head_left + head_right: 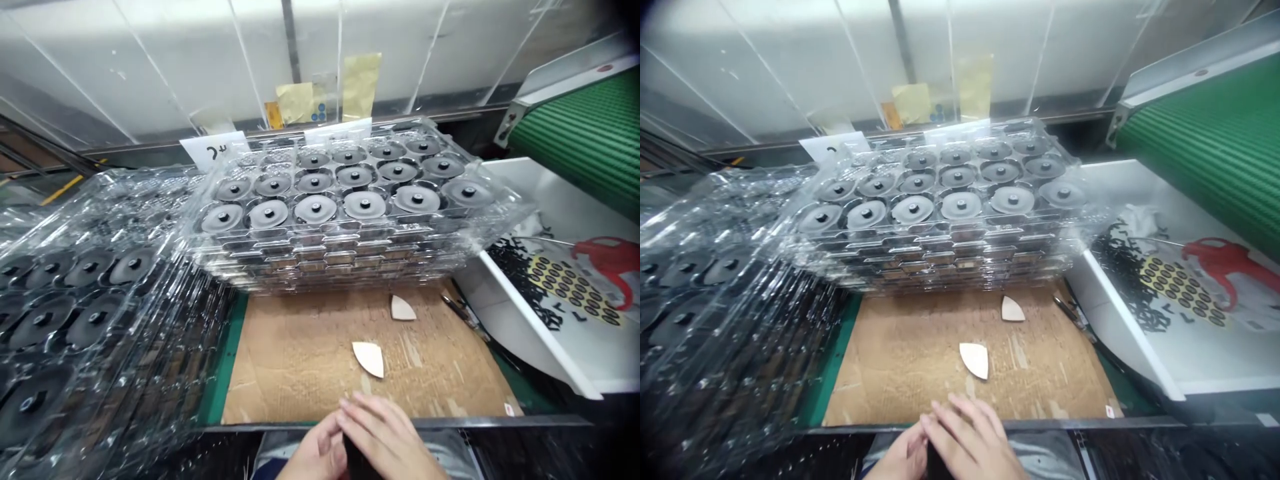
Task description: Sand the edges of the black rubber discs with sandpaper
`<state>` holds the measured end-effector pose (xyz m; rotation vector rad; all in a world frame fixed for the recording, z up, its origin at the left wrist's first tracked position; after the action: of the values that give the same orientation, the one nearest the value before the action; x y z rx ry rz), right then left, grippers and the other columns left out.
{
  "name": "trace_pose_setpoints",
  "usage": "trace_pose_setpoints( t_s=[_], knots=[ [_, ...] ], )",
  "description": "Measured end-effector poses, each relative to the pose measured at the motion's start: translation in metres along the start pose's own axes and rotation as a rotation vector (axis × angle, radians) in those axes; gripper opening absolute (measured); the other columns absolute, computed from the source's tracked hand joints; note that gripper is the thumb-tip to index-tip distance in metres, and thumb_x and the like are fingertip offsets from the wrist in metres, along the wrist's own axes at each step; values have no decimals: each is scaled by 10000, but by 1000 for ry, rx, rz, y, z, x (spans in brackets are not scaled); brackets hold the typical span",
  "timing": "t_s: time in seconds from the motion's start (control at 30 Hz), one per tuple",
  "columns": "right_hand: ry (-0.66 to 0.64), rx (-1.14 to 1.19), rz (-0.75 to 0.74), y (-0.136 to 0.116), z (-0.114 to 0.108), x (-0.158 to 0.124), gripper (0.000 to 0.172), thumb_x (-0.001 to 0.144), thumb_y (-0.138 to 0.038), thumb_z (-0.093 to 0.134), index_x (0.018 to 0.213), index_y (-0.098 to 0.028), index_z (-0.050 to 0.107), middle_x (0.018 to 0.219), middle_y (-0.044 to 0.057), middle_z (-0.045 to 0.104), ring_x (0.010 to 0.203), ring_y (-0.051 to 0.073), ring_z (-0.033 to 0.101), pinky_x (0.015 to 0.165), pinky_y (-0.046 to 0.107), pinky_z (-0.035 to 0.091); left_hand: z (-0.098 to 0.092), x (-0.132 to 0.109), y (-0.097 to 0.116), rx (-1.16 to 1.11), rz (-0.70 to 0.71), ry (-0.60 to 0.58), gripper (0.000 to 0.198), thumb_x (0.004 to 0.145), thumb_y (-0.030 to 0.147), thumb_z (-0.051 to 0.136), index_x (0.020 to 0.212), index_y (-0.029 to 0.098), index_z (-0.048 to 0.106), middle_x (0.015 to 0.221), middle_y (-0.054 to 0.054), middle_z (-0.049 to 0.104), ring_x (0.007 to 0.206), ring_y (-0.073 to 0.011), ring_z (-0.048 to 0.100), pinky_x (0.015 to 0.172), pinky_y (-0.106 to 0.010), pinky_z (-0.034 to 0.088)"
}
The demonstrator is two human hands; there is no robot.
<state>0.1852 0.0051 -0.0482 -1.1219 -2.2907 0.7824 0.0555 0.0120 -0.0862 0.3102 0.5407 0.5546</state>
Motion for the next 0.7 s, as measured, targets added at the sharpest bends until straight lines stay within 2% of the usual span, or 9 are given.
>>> trace_pose_setpoints(
  t_s=[0.07, 0.17, 0.27, 0.33, 0.4, 0.5, 0.6, 0.7],
  knots=[
    [67, -174, 53, 16, -7, 11, 547, 879, -424, 462, 1391, -319, 300, 1322, 46, 439, 1138, 275, 477, 874, 419, 456, -1, -12, 7, -103, 24, 56, 570, 647, 396, 740, 1172, 257, 566, 1239, -96, 525, 1085, -293, 537, 927, -402, 408],
    [232, -415, 327, 53, -7, 18, 420, 885, -399, 432, 1234, -183, 524, 1187, 115, 522, 1015, 265, 525, 818, 417, 476, -4, -31, 26, -293, 160, 177, 591, 617, 306, 778, 1164, 275, 555, 1363, -63, 404, 1185, -329, 440, 930, -396, 418],
    [278, -498, 394, 80, 5, 20, 498, 898, -429, 363, 1170, -55, 550, 1097, 192, 521, 981, 302, 522, 800, 446, 467, -5, -48, 46, -381, 302, 263, 652, 636, 232, 773, 1219, 238, 483, 1367, -111, 392, 1232, -322, 384, 937, -370, 421],
    [281, -481, 383, 88, 6, 22, 497, 917, -410, 307, 1138, -45, 563, 1092, 203, 505, 958, 287, 537, 785, 423, 473, -4, -56, 56, -403, 344, 300, 731, 642, 199, 768, 1270, 241, 398, 1358, -134, 396, 1222, -331, 393, 929, -380, 429],
    [268, -454, 362, 87, 0, 26, 442, 926, -385, 296, 1116, -100, 576, 1053, 159, 523, 898, 228, 566, 755, 353, 488, -3, -60, 62, -408, 378, 323, 781, 655, 193, 759, 1303, 233, 324, 1350, -152, 399, 1211, -347, 398, 919, -380, 439],
    [276, -313, 381, 71, -5, 31, 353, 913, -359, 388, 1203, -200, 512, 1033, 76, 568, 856, 160, 587, 709, 256, 491, -2, -63, 68, -411, 418, 326, 719, 719, 238, 708, 1308, 183, 299, 1347, -183, 389, 1208, -362, 393, 940, -397, 428],
    [276, -75, 369, 50, 10, 36, 300, 893, -315, 453, 1164, -226, 545, 1053, 42, 606, 887, 145, 601, 706, 224, 495, -4, -63, 70, -411, 441, 305, 663, 749, 232, 677, 1305, 145, 327, 1344, -201, 385, 1214, -352, 390, 999, -416, 373],
    [230, 32, 353, 30, 19, 50, 239, 889, -290, 457, 1046, -211, 618, 986, 26, 642, 861, 138, 617, 666, 208, 503, -6, -60, 70, -397, 437, 279, 546, 774, 178, 644, 1268, 135, 415, 1335, -178, 407, 1221, -312, 397, 1035, -383, 334]
  ],
)
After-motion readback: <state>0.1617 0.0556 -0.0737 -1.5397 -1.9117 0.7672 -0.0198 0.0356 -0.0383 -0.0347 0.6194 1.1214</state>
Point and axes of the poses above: each hand's wrist, its own x-axis towards the middle knuckle, its own z-axis out of the palm, y = z × x, the point moved 4 cm from there along x, towards the middle knuckle
